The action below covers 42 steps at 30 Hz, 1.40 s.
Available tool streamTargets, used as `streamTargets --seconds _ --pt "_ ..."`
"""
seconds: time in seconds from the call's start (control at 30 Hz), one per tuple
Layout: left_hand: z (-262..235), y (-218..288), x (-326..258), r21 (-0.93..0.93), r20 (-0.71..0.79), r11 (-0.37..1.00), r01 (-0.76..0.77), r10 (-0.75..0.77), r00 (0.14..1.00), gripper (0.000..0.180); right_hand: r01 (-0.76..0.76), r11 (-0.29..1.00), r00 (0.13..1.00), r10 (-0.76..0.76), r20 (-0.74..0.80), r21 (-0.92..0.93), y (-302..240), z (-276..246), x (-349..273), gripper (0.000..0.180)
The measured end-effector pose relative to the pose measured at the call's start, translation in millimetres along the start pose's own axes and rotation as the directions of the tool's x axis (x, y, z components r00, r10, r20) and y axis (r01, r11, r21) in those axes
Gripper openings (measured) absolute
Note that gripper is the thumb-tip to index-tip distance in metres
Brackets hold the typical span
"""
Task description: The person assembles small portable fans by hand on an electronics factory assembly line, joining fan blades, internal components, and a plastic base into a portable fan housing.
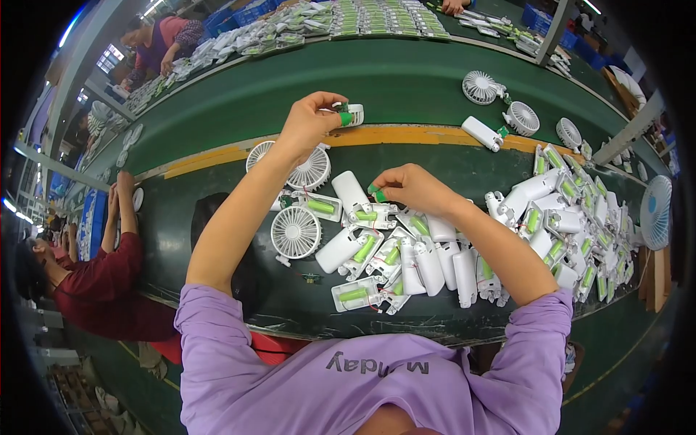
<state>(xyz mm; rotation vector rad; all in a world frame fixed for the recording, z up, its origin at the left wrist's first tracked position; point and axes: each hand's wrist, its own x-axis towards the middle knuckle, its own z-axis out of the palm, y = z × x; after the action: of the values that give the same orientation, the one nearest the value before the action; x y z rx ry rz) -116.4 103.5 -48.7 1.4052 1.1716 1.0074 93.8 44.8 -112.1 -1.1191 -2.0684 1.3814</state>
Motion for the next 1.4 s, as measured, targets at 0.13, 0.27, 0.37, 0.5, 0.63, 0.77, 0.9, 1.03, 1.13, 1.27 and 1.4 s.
streamTargets --seconds 0.13,0.27,0.37,0.5,0.63,0.77,0.9,1.03,1.13,1.27,1.4 --pt "4 -3 -1 -0.025 0.066 0.998 -0.059 0.060 0.996 0.033 0.012 0.986 1.000 -0.012 -0.005 0.169 -2 1 3 0.021" --pt "15 4 -10 -0.118 0.119 0.989 -0.092 0.106 0.987 0.032 0.162 0.881 0.971 -0.063 -0.229 0.444 -10 -13 -4 0.020" --pt "29 12 -19 -0.156 0.186 0.980 -0.121 0.149 0.971 0.028 0.195 0.802 0.960 -0.038 -0.277 0.564 -18 -36 -19 0.016" --pt "45 19 -26 -0.159 0.264 0.979 -0.131 0.170 0.949 0.025 0.208 0.918 0.925 -0.073 -0.373 0.337 -27 -53 -37 0.026" --pt "61 23 -34 -0.146 0.301 0.974 -0.172 0.209 0.930 0.023 0.217 0.927 0.912 -0.081 -0.402 0.306 -37 -54 -55 0.028" --pt "69 27 -37 -0.082 0.321 0.980 -0.181 0.198 0.926 0.023 0.228 0.924 0.892 -0.073 -0.446 0.306 -37 -59 -69 0.027" --pt "77 30 -41 -0.103 0.351 0.977 -0.187 0.212 0.912 0.022 0.222 0.956 0.863 -0.101 -0.495 0.192 -33 -60 -77 0.018" --pt "81 31 -45 -0.123 0.354 0.983 -0.138 0.173 0.919 0.021 0.210 0.973 0.836 -0.129 -0.533 0.093 -41 -57 -83 0.017" --pt "83 32 -46 -0.138 0.360 0.984 -0.115 0.159 0.919 0.020 0.217 0.967 0.806 -0.254 -0.535 -0.132 -42 -58 -84 0.018" --pt "85 31 -48 -0.130 0.342 0.982 -0.138 0.175 0.923 0.018 0.245 0.965 0.789 -0.257 -0.557 -0.099 -48 -52 -87 0.021" --pt "87 30 -50 -0.158 0.352 0.977 -0.145 0.193 0.916 0.017 0.287 0.951 0.774 -0.300 -0.558 -0.113 -49 -50 -87 0.024"
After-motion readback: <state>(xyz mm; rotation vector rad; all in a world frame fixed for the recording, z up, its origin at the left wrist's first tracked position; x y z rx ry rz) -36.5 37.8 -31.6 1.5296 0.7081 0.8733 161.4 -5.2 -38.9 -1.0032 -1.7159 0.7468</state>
